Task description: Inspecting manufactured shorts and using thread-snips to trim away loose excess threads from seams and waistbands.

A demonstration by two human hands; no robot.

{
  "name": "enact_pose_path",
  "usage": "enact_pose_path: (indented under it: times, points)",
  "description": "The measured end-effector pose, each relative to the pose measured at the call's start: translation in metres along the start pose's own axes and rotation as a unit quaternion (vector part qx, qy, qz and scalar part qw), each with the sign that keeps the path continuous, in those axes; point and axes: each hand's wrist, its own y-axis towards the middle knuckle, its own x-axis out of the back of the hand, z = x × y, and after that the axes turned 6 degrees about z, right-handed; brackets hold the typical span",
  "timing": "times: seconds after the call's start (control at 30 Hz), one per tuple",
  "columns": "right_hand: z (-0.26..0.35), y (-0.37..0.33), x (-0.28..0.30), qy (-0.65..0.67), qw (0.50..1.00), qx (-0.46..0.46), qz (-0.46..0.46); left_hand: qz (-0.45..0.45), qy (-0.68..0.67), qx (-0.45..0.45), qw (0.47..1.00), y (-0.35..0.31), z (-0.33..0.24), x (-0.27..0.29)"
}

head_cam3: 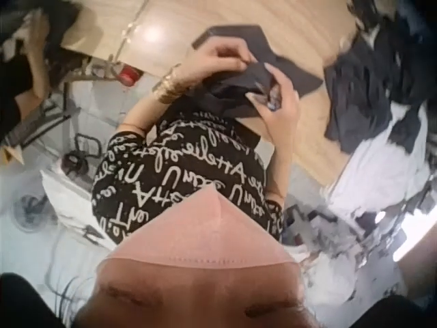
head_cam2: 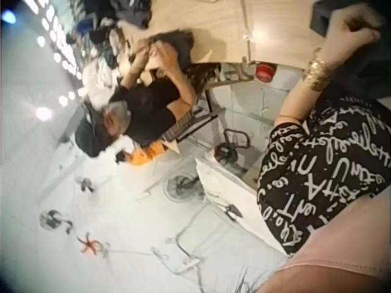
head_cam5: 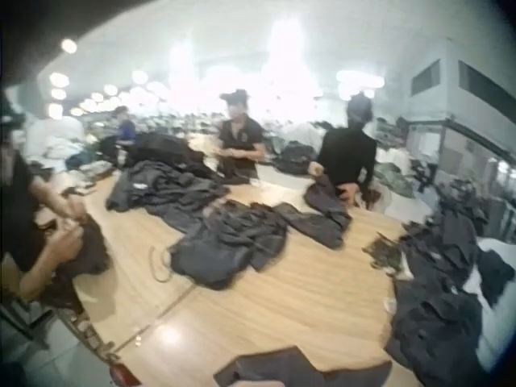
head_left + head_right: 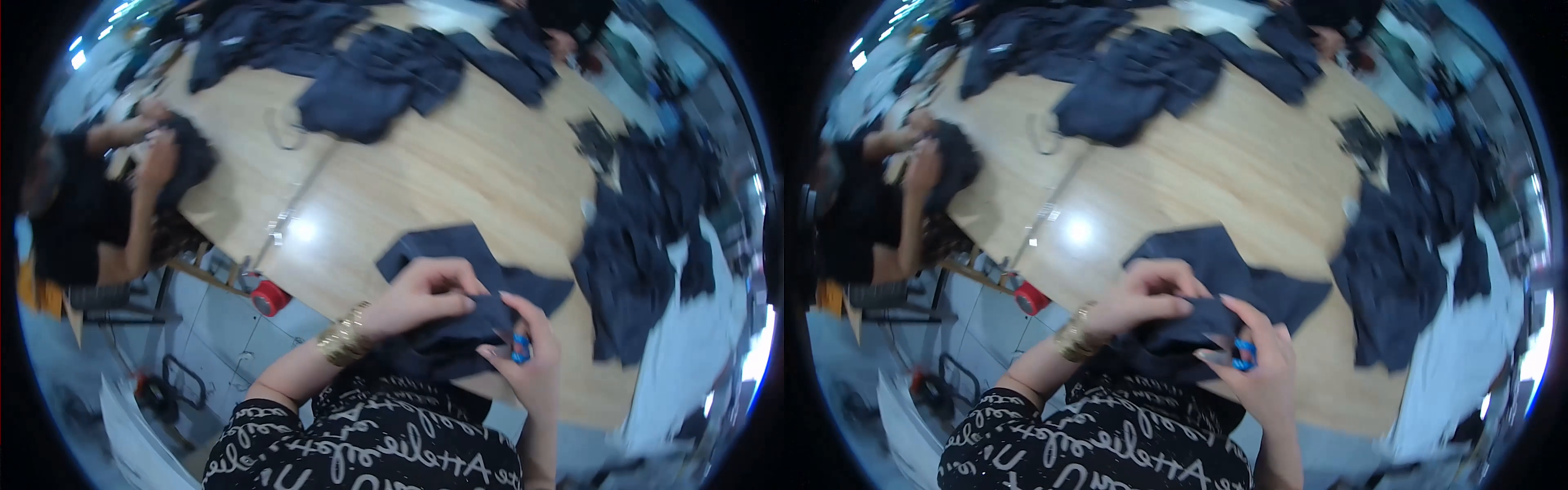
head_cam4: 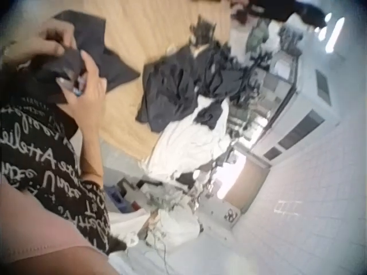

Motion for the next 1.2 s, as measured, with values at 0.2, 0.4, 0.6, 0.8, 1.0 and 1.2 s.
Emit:
enact_pose_path:
  times: [0.2,0.4,0.6,0.8,1.0,1.2]
  points:
    - [-0.027,0.018,-0.026,0.048,0.999,-0.025,-0.005,-0.006,0.062,-0.03,0.998,-0.008,0.035,0.019]
    - [-0.008,0.032,-0.052,0.073,0.997,-0.014,0.025,-0.033,0.035,-0.007,0.999,-0.045,0.044,0.037]
    - [-0.035,0.048,-0.094,0.042,0.998,-0.034,-0.028,-0.157,0.191,-0.088,0.965,-0.075,0.057,0.069]
    - [-0.07,0.056,-0.142,-0.076,0.994,-0.024,-0.068,-0.403,0.479,-0.098,0.774,-0.123,0.062,0.112]
    - [-0.08,0.071,-0.161,-0.091,0.993,0.012,-0.07,-0.451,0.484,-0.102,0.743,-0.135,0.067,0.136]
    - [-0.076,0.078,-0.163,-0.093,0.993,0.03,-0.071,-0.473,0.511,-0.078,0.713,-0.127,0.067,0.135]
